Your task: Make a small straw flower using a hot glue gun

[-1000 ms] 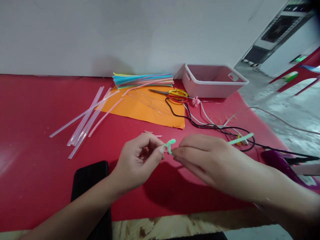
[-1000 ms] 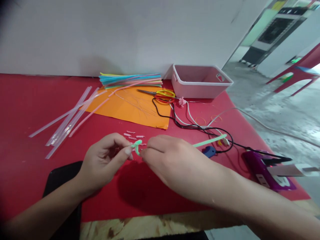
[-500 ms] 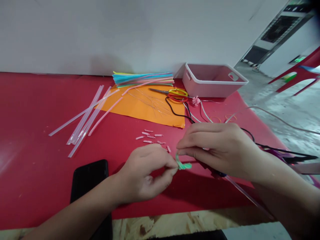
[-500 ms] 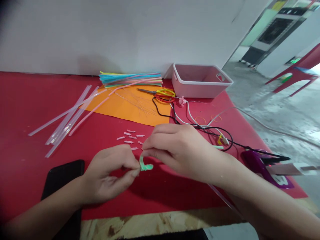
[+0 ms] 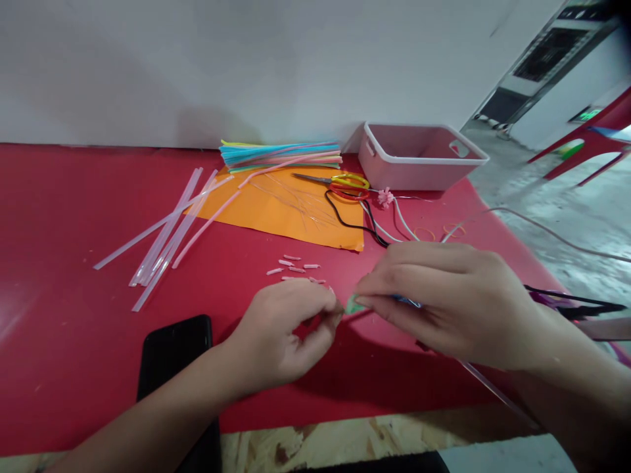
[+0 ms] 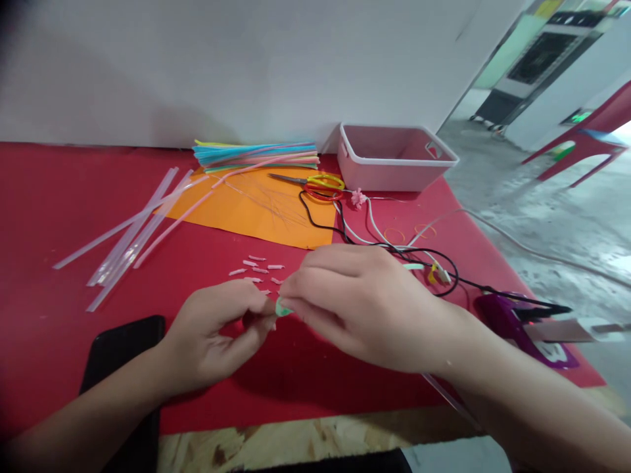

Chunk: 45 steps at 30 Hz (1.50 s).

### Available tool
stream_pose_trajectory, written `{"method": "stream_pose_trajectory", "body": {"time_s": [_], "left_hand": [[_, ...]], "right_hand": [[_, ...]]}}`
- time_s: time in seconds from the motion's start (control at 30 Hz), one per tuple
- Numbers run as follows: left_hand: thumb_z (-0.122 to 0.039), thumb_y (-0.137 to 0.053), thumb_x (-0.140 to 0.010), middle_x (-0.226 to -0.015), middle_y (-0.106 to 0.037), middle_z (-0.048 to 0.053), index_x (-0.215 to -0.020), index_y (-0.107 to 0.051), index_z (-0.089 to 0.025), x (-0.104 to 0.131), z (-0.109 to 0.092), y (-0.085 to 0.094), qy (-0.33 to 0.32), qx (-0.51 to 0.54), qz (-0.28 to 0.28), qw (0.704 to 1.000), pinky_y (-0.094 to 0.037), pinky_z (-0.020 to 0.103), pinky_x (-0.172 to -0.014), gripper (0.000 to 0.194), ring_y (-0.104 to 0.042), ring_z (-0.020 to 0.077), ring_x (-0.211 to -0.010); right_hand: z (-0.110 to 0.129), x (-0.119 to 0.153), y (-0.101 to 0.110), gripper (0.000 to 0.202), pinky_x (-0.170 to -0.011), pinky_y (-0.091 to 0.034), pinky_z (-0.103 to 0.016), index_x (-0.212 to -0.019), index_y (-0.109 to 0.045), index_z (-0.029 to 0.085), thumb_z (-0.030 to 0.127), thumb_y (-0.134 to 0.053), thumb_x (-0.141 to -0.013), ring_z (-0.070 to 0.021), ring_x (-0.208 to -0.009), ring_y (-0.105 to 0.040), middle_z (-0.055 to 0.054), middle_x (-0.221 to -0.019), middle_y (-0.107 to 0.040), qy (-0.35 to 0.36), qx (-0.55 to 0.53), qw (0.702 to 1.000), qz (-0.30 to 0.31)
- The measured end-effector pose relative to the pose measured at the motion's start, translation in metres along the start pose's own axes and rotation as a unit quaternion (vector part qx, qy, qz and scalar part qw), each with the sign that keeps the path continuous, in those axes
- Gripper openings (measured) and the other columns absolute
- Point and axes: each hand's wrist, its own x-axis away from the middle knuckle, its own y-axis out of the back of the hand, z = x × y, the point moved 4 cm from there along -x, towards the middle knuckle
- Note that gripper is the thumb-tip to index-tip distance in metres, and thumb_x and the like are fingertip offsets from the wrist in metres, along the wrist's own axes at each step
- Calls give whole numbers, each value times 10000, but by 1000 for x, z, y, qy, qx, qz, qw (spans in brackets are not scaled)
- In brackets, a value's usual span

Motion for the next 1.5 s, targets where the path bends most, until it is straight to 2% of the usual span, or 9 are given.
{"method": "stream_pose_trajectory", "body": {"time_s": [0.17,0.4,0.53,0.67,0.87,1.0,1.17,1.3,1.5], "left_hand": [[-90,-565,-863,-669,-629,-6,-777,-601,-177,4,1,5,22,81,-23,996,-454,213,-595,128,-555,99,-594],[-190,-554,-937,-683,-624,-17,-820,-595,-190,9,15,3,144,78,-73,984,-411,223,-547,123,-548,100,-576],[-104,-545,-879,-626,-568,-37,-767,-604,-165,2,8,-1,77,24,3,997,-381,206,-542,140,-462,75,-538],[-92,-544,-866,-663,-614,-9,-789,-636,-143,0,0,-1,5,33,34,999,-425,207,-593,131,-525,88,-592],[-201,-572,-919,-668,-642,-31,-778,-583,-184,2,14,4,184,211,-58,958,-441,167,-529,142,-571,76,-565],[-222,-590,-919,-692,-667,-27,-802,-584,-188,4,23,2,238,213,-101,942,-482,180,-608,121,-622,90,-640],[-175,-570,-903,-648,-588,-41,-797,-618,-176,5,19,-2,172,87,-22,981,-383,200,-518,117,-497,80,-551],[-202,-563,-929,-662,-588,-44,-800,-605,-174,4,18,-2,170,153,-2,973,-370,195,-498,138,-464,67,-523],[-209,-591,-918,-687,-632,-39,-800,-582,-178,1,23,-1,222,284,-58,931,-460,171,-612,122,-575,69,-627]], "right_hand": [[-13,-5,-5,144,-666,-521,-239,-947,-697,201,141,-567,-954,-127,-750,-687,-27,-840,-749,-16,-20,999,-34],[-8,0,-8,152,-597,-447,-253,-903,-694,185,195,-556,-966,-130,-651,-622,-29,-772,-708,-12,-21,997,66],[-3,-1,0,135,-570,-438,-243,-878,-677,194,177,-571,-959,-117,-623,-592,-11,-727,-682,-4,-41,999,21],[-14,-6,-2,104,-590,-476,-219,-865,-679,203,197,-620,-950,-112,-674,-660,-4,-767,-737,-30,-48,998,-30],[-25,-7,-16,183,-656,-491,-230,-941,-715,164,166,-535,-976,-135,-743,-701,-43,-853,-769,-52,-39,997,35],[-13,-3,-17,219,-629,-461,-241,-942,-707,158,198,-500,-1000,-134,-676,-642,-47,-807,-725,-17,-19,996,81],[-12,-3,-7,172,-637,-477,-230,-921,-703,169,146,-540,-970,-134,-729,-677,-39,-822,-748,-28,-17,999,-18],[-25,-6,-10,100,-623,-477,-226,-909,-698,187,171,-609,-950,-129,-694,-685,-19,-802,-759,-84,-11,994,-62],[-19,-8,-25,169,-596,-423,-226,-899,-662,170,118,-514,-962,-118,-633,-608,-6,-744,-697,-47,-17,997,65]]}}
